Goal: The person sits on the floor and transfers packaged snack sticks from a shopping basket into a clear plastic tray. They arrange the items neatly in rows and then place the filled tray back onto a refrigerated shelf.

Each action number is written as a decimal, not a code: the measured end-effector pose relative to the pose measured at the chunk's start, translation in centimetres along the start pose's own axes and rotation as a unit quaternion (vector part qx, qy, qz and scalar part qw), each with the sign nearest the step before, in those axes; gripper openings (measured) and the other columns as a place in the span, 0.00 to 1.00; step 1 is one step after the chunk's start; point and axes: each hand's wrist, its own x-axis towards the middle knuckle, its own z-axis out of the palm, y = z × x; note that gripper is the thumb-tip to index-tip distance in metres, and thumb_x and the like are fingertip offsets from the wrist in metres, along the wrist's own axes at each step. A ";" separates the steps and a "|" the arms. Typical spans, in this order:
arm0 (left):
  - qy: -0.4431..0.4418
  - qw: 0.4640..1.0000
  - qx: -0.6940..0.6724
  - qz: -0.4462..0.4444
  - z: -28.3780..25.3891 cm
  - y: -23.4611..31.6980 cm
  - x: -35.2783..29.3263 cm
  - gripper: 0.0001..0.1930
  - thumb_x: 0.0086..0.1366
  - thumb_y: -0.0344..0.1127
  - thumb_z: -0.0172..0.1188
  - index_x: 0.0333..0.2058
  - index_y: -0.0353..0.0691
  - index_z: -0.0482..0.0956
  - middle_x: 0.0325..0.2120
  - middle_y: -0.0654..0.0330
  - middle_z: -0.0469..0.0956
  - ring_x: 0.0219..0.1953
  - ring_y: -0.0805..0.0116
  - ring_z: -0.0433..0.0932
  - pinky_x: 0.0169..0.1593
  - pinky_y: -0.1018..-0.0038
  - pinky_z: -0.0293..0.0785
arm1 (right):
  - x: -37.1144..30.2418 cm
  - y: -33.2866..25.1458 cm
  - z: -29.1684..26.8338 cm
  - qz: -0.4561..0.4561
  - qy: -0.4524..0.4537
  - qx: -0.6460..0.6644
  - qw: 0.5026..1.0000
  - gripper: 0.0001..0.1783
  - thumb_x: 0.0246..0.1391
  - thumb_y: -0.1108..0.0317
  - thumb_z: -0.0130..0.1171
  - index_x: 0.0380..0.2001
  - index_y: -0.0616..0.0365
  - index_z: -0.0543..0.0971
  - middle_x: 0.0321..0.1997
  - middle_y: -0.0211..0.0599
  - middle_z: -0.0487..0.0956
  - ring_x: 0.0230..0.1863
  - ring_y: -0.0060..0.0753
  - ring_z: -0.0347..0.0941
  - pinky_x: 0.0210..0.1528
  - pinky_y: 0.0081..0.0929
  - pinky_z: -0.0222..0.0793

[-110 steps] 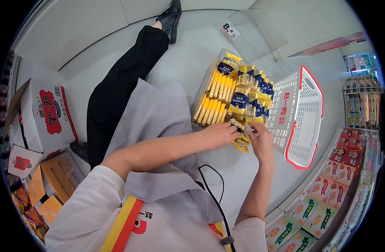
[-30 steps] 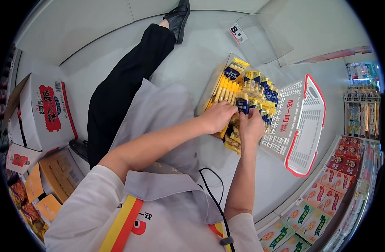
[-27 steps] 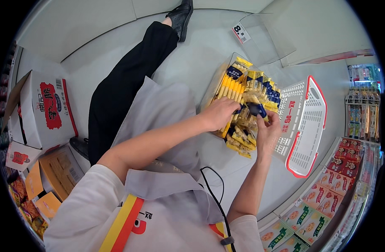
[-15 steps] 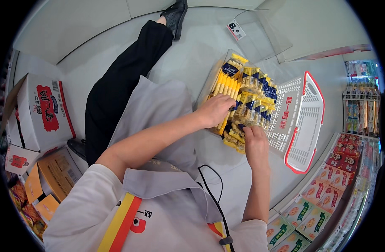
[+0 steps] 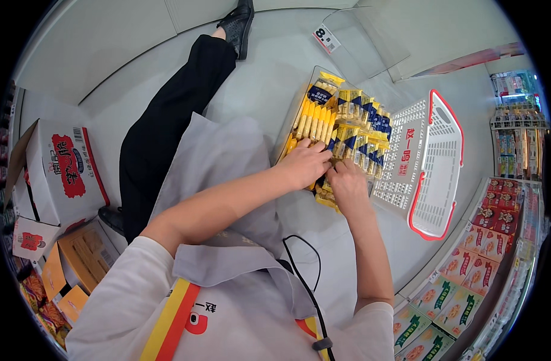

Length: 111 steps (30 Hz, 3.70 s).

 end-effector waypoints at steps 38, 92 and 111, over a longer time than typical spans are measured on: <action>0.033 0.811 -0.515 -0.275 0.2 0.1 5.8 0.26 0.63 0.38 0.55 0.55 0.27 0.63 0.48 0.40 0.71 0.51 0.48 0.70 0.55 0.63 0.66 | 0.1 2.2 3.4 0.446 0.172 0.433 0.764 0.21 0.59 0.64 0.55 0.53 0.63 0.73 0.40 0.41 0.73 0.41 0.30 0.71 0.46 0.25 0.66; 0.085 0.885 -0.359 -0.282 0.4 2.4 5.6 0.19 0.58 0.35 0.61 0.44 0.32 0.66 0.40 0.47 0.71 0.41 0.49 0.75 0.43 0.59 0.72 | 0.1 4.2 3.0 0.375 0.076 0.250 0.889 0.32 0.45 0.75 0.64 0.57 0.56 0.71 0.40 0.43 0.72 0.39 0.38 0.73 0.44 0.32 0.70; 0.023 0.831 -0.463 -0.308 -1.9 -5.6 11.6 0.33 0.63 0.43 0.54 0.62 0.32 0.55 0.52 0.42 0.70 0.55 0.51 0.70 0.57 0.65 0.65 | 8.7 10.1 4.4 0.490 0.129 0.479 0.717 0.24 0.47 0.68 0.61 0.48 0.69 0.75 0.32 0.46 0.79 0.35 0.44 0.76 0.41 0.34 0.70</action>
